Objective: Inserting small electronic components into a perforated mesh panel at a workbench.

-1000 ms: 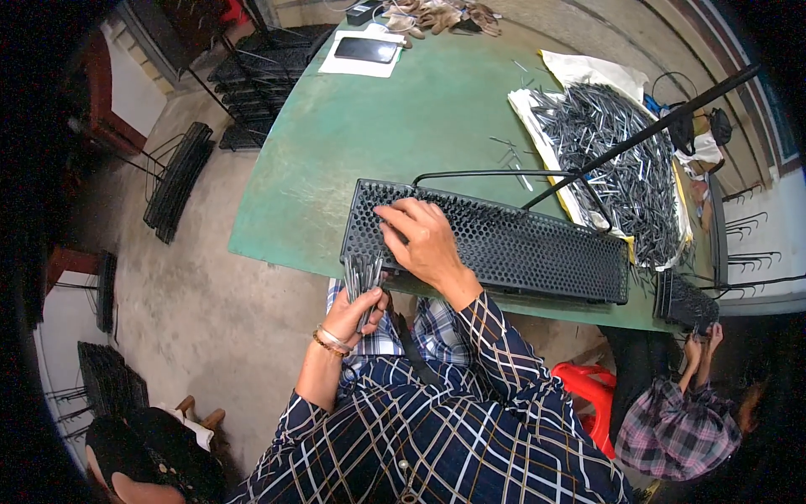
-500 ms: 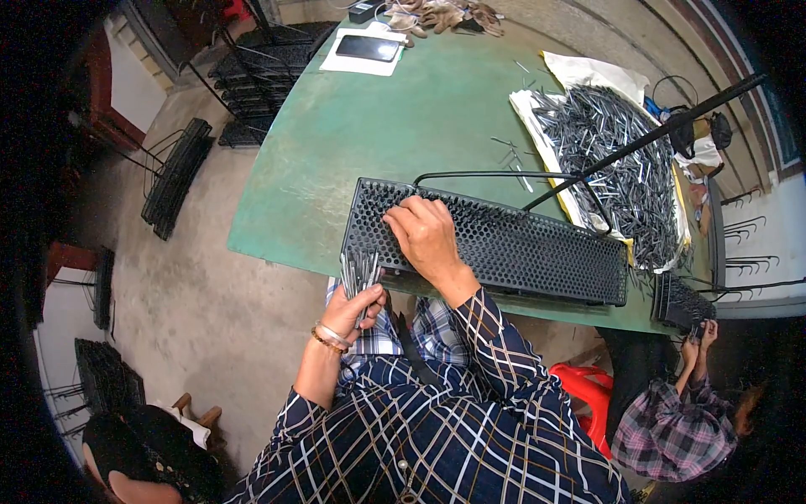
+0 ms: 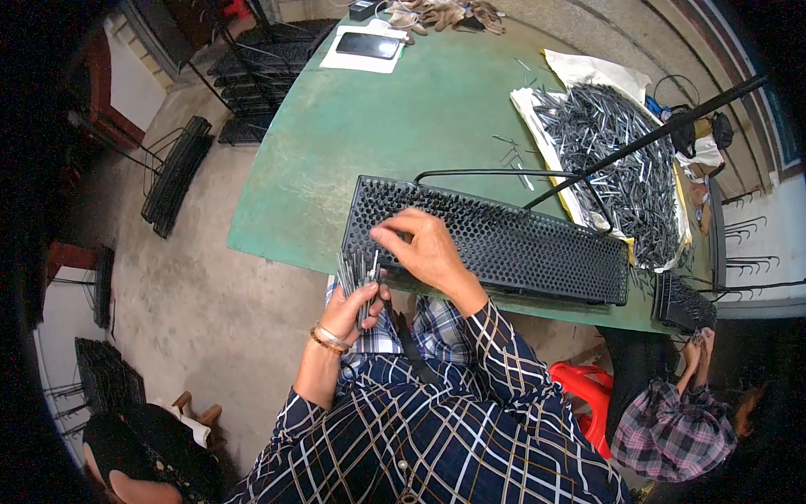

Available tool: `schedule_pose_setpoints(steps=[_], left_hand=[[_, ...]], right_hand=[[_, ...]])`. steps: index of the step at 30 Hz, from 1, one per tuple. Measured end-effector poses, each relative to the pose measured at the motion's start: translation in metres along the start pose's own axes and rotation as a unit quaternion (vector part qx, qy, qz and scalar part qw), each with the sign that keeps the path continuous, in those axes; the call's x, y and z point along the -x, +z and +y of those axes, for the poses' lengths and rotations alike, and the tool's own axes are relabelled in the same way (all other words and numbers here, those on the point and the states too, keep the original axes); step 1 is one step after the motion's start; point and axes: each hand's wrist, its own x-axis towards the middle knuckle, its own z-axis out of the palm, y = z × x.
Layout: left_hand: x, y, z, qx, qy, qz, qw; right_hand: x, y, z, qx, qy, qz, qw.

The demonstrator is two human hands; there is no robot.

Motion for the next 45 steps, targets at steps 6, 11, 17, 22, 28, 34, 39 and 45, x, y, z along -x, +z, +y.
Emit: schedule_pose_setpoints(steps=[6,11,17,22,28,34,39,45], left_hand=[[-0.001,0.009,0.002,-0.061,0.003,-0.01,0.998],[-0.003,0.003,-0.005,-0.064,0.002,0.012,0.998],[-0.004,0.006,-0.005,-0.068,-0.013,0.019,0.997],[-0.003,0.006,-0.005,-0.058,-0.011,0.038,0.998],[-0.004,0.003,-0.01,-0.029,0.004,0.063,0.998],[-0.003,0.006,-0.005,-0.05,-0.019,0.096,0.994],[-0.001,0.007,-0.001,-0.012,-0.012,0.122,0.992],[0.001,0.007,0.003,0.02,0.039,0.124,0.991]], right_hand=[[0.014,0.001,0.016,-0.138,0.121,-0.052,0.982],[0.015,-0.002,0.011,-0.163,0.135,0.05,0.976],[-0.002,-0.005,0.023,0.021,-0.046,0.167,0.985],[-0.002,-0.001,0.025,0.101,-0.111,0.16,0.976],[-0.001,-0.001,0.015,0.098,-0.126,0.177,0.971],[0.0,0.001,0.027,0.163,-0.15,0.151,0.963],[0.0,0.007,0.023,0.219,-0.187,0.147,0.946],[0.014,0.012,0.0,0.006,0.011,-0.019,1.0]])
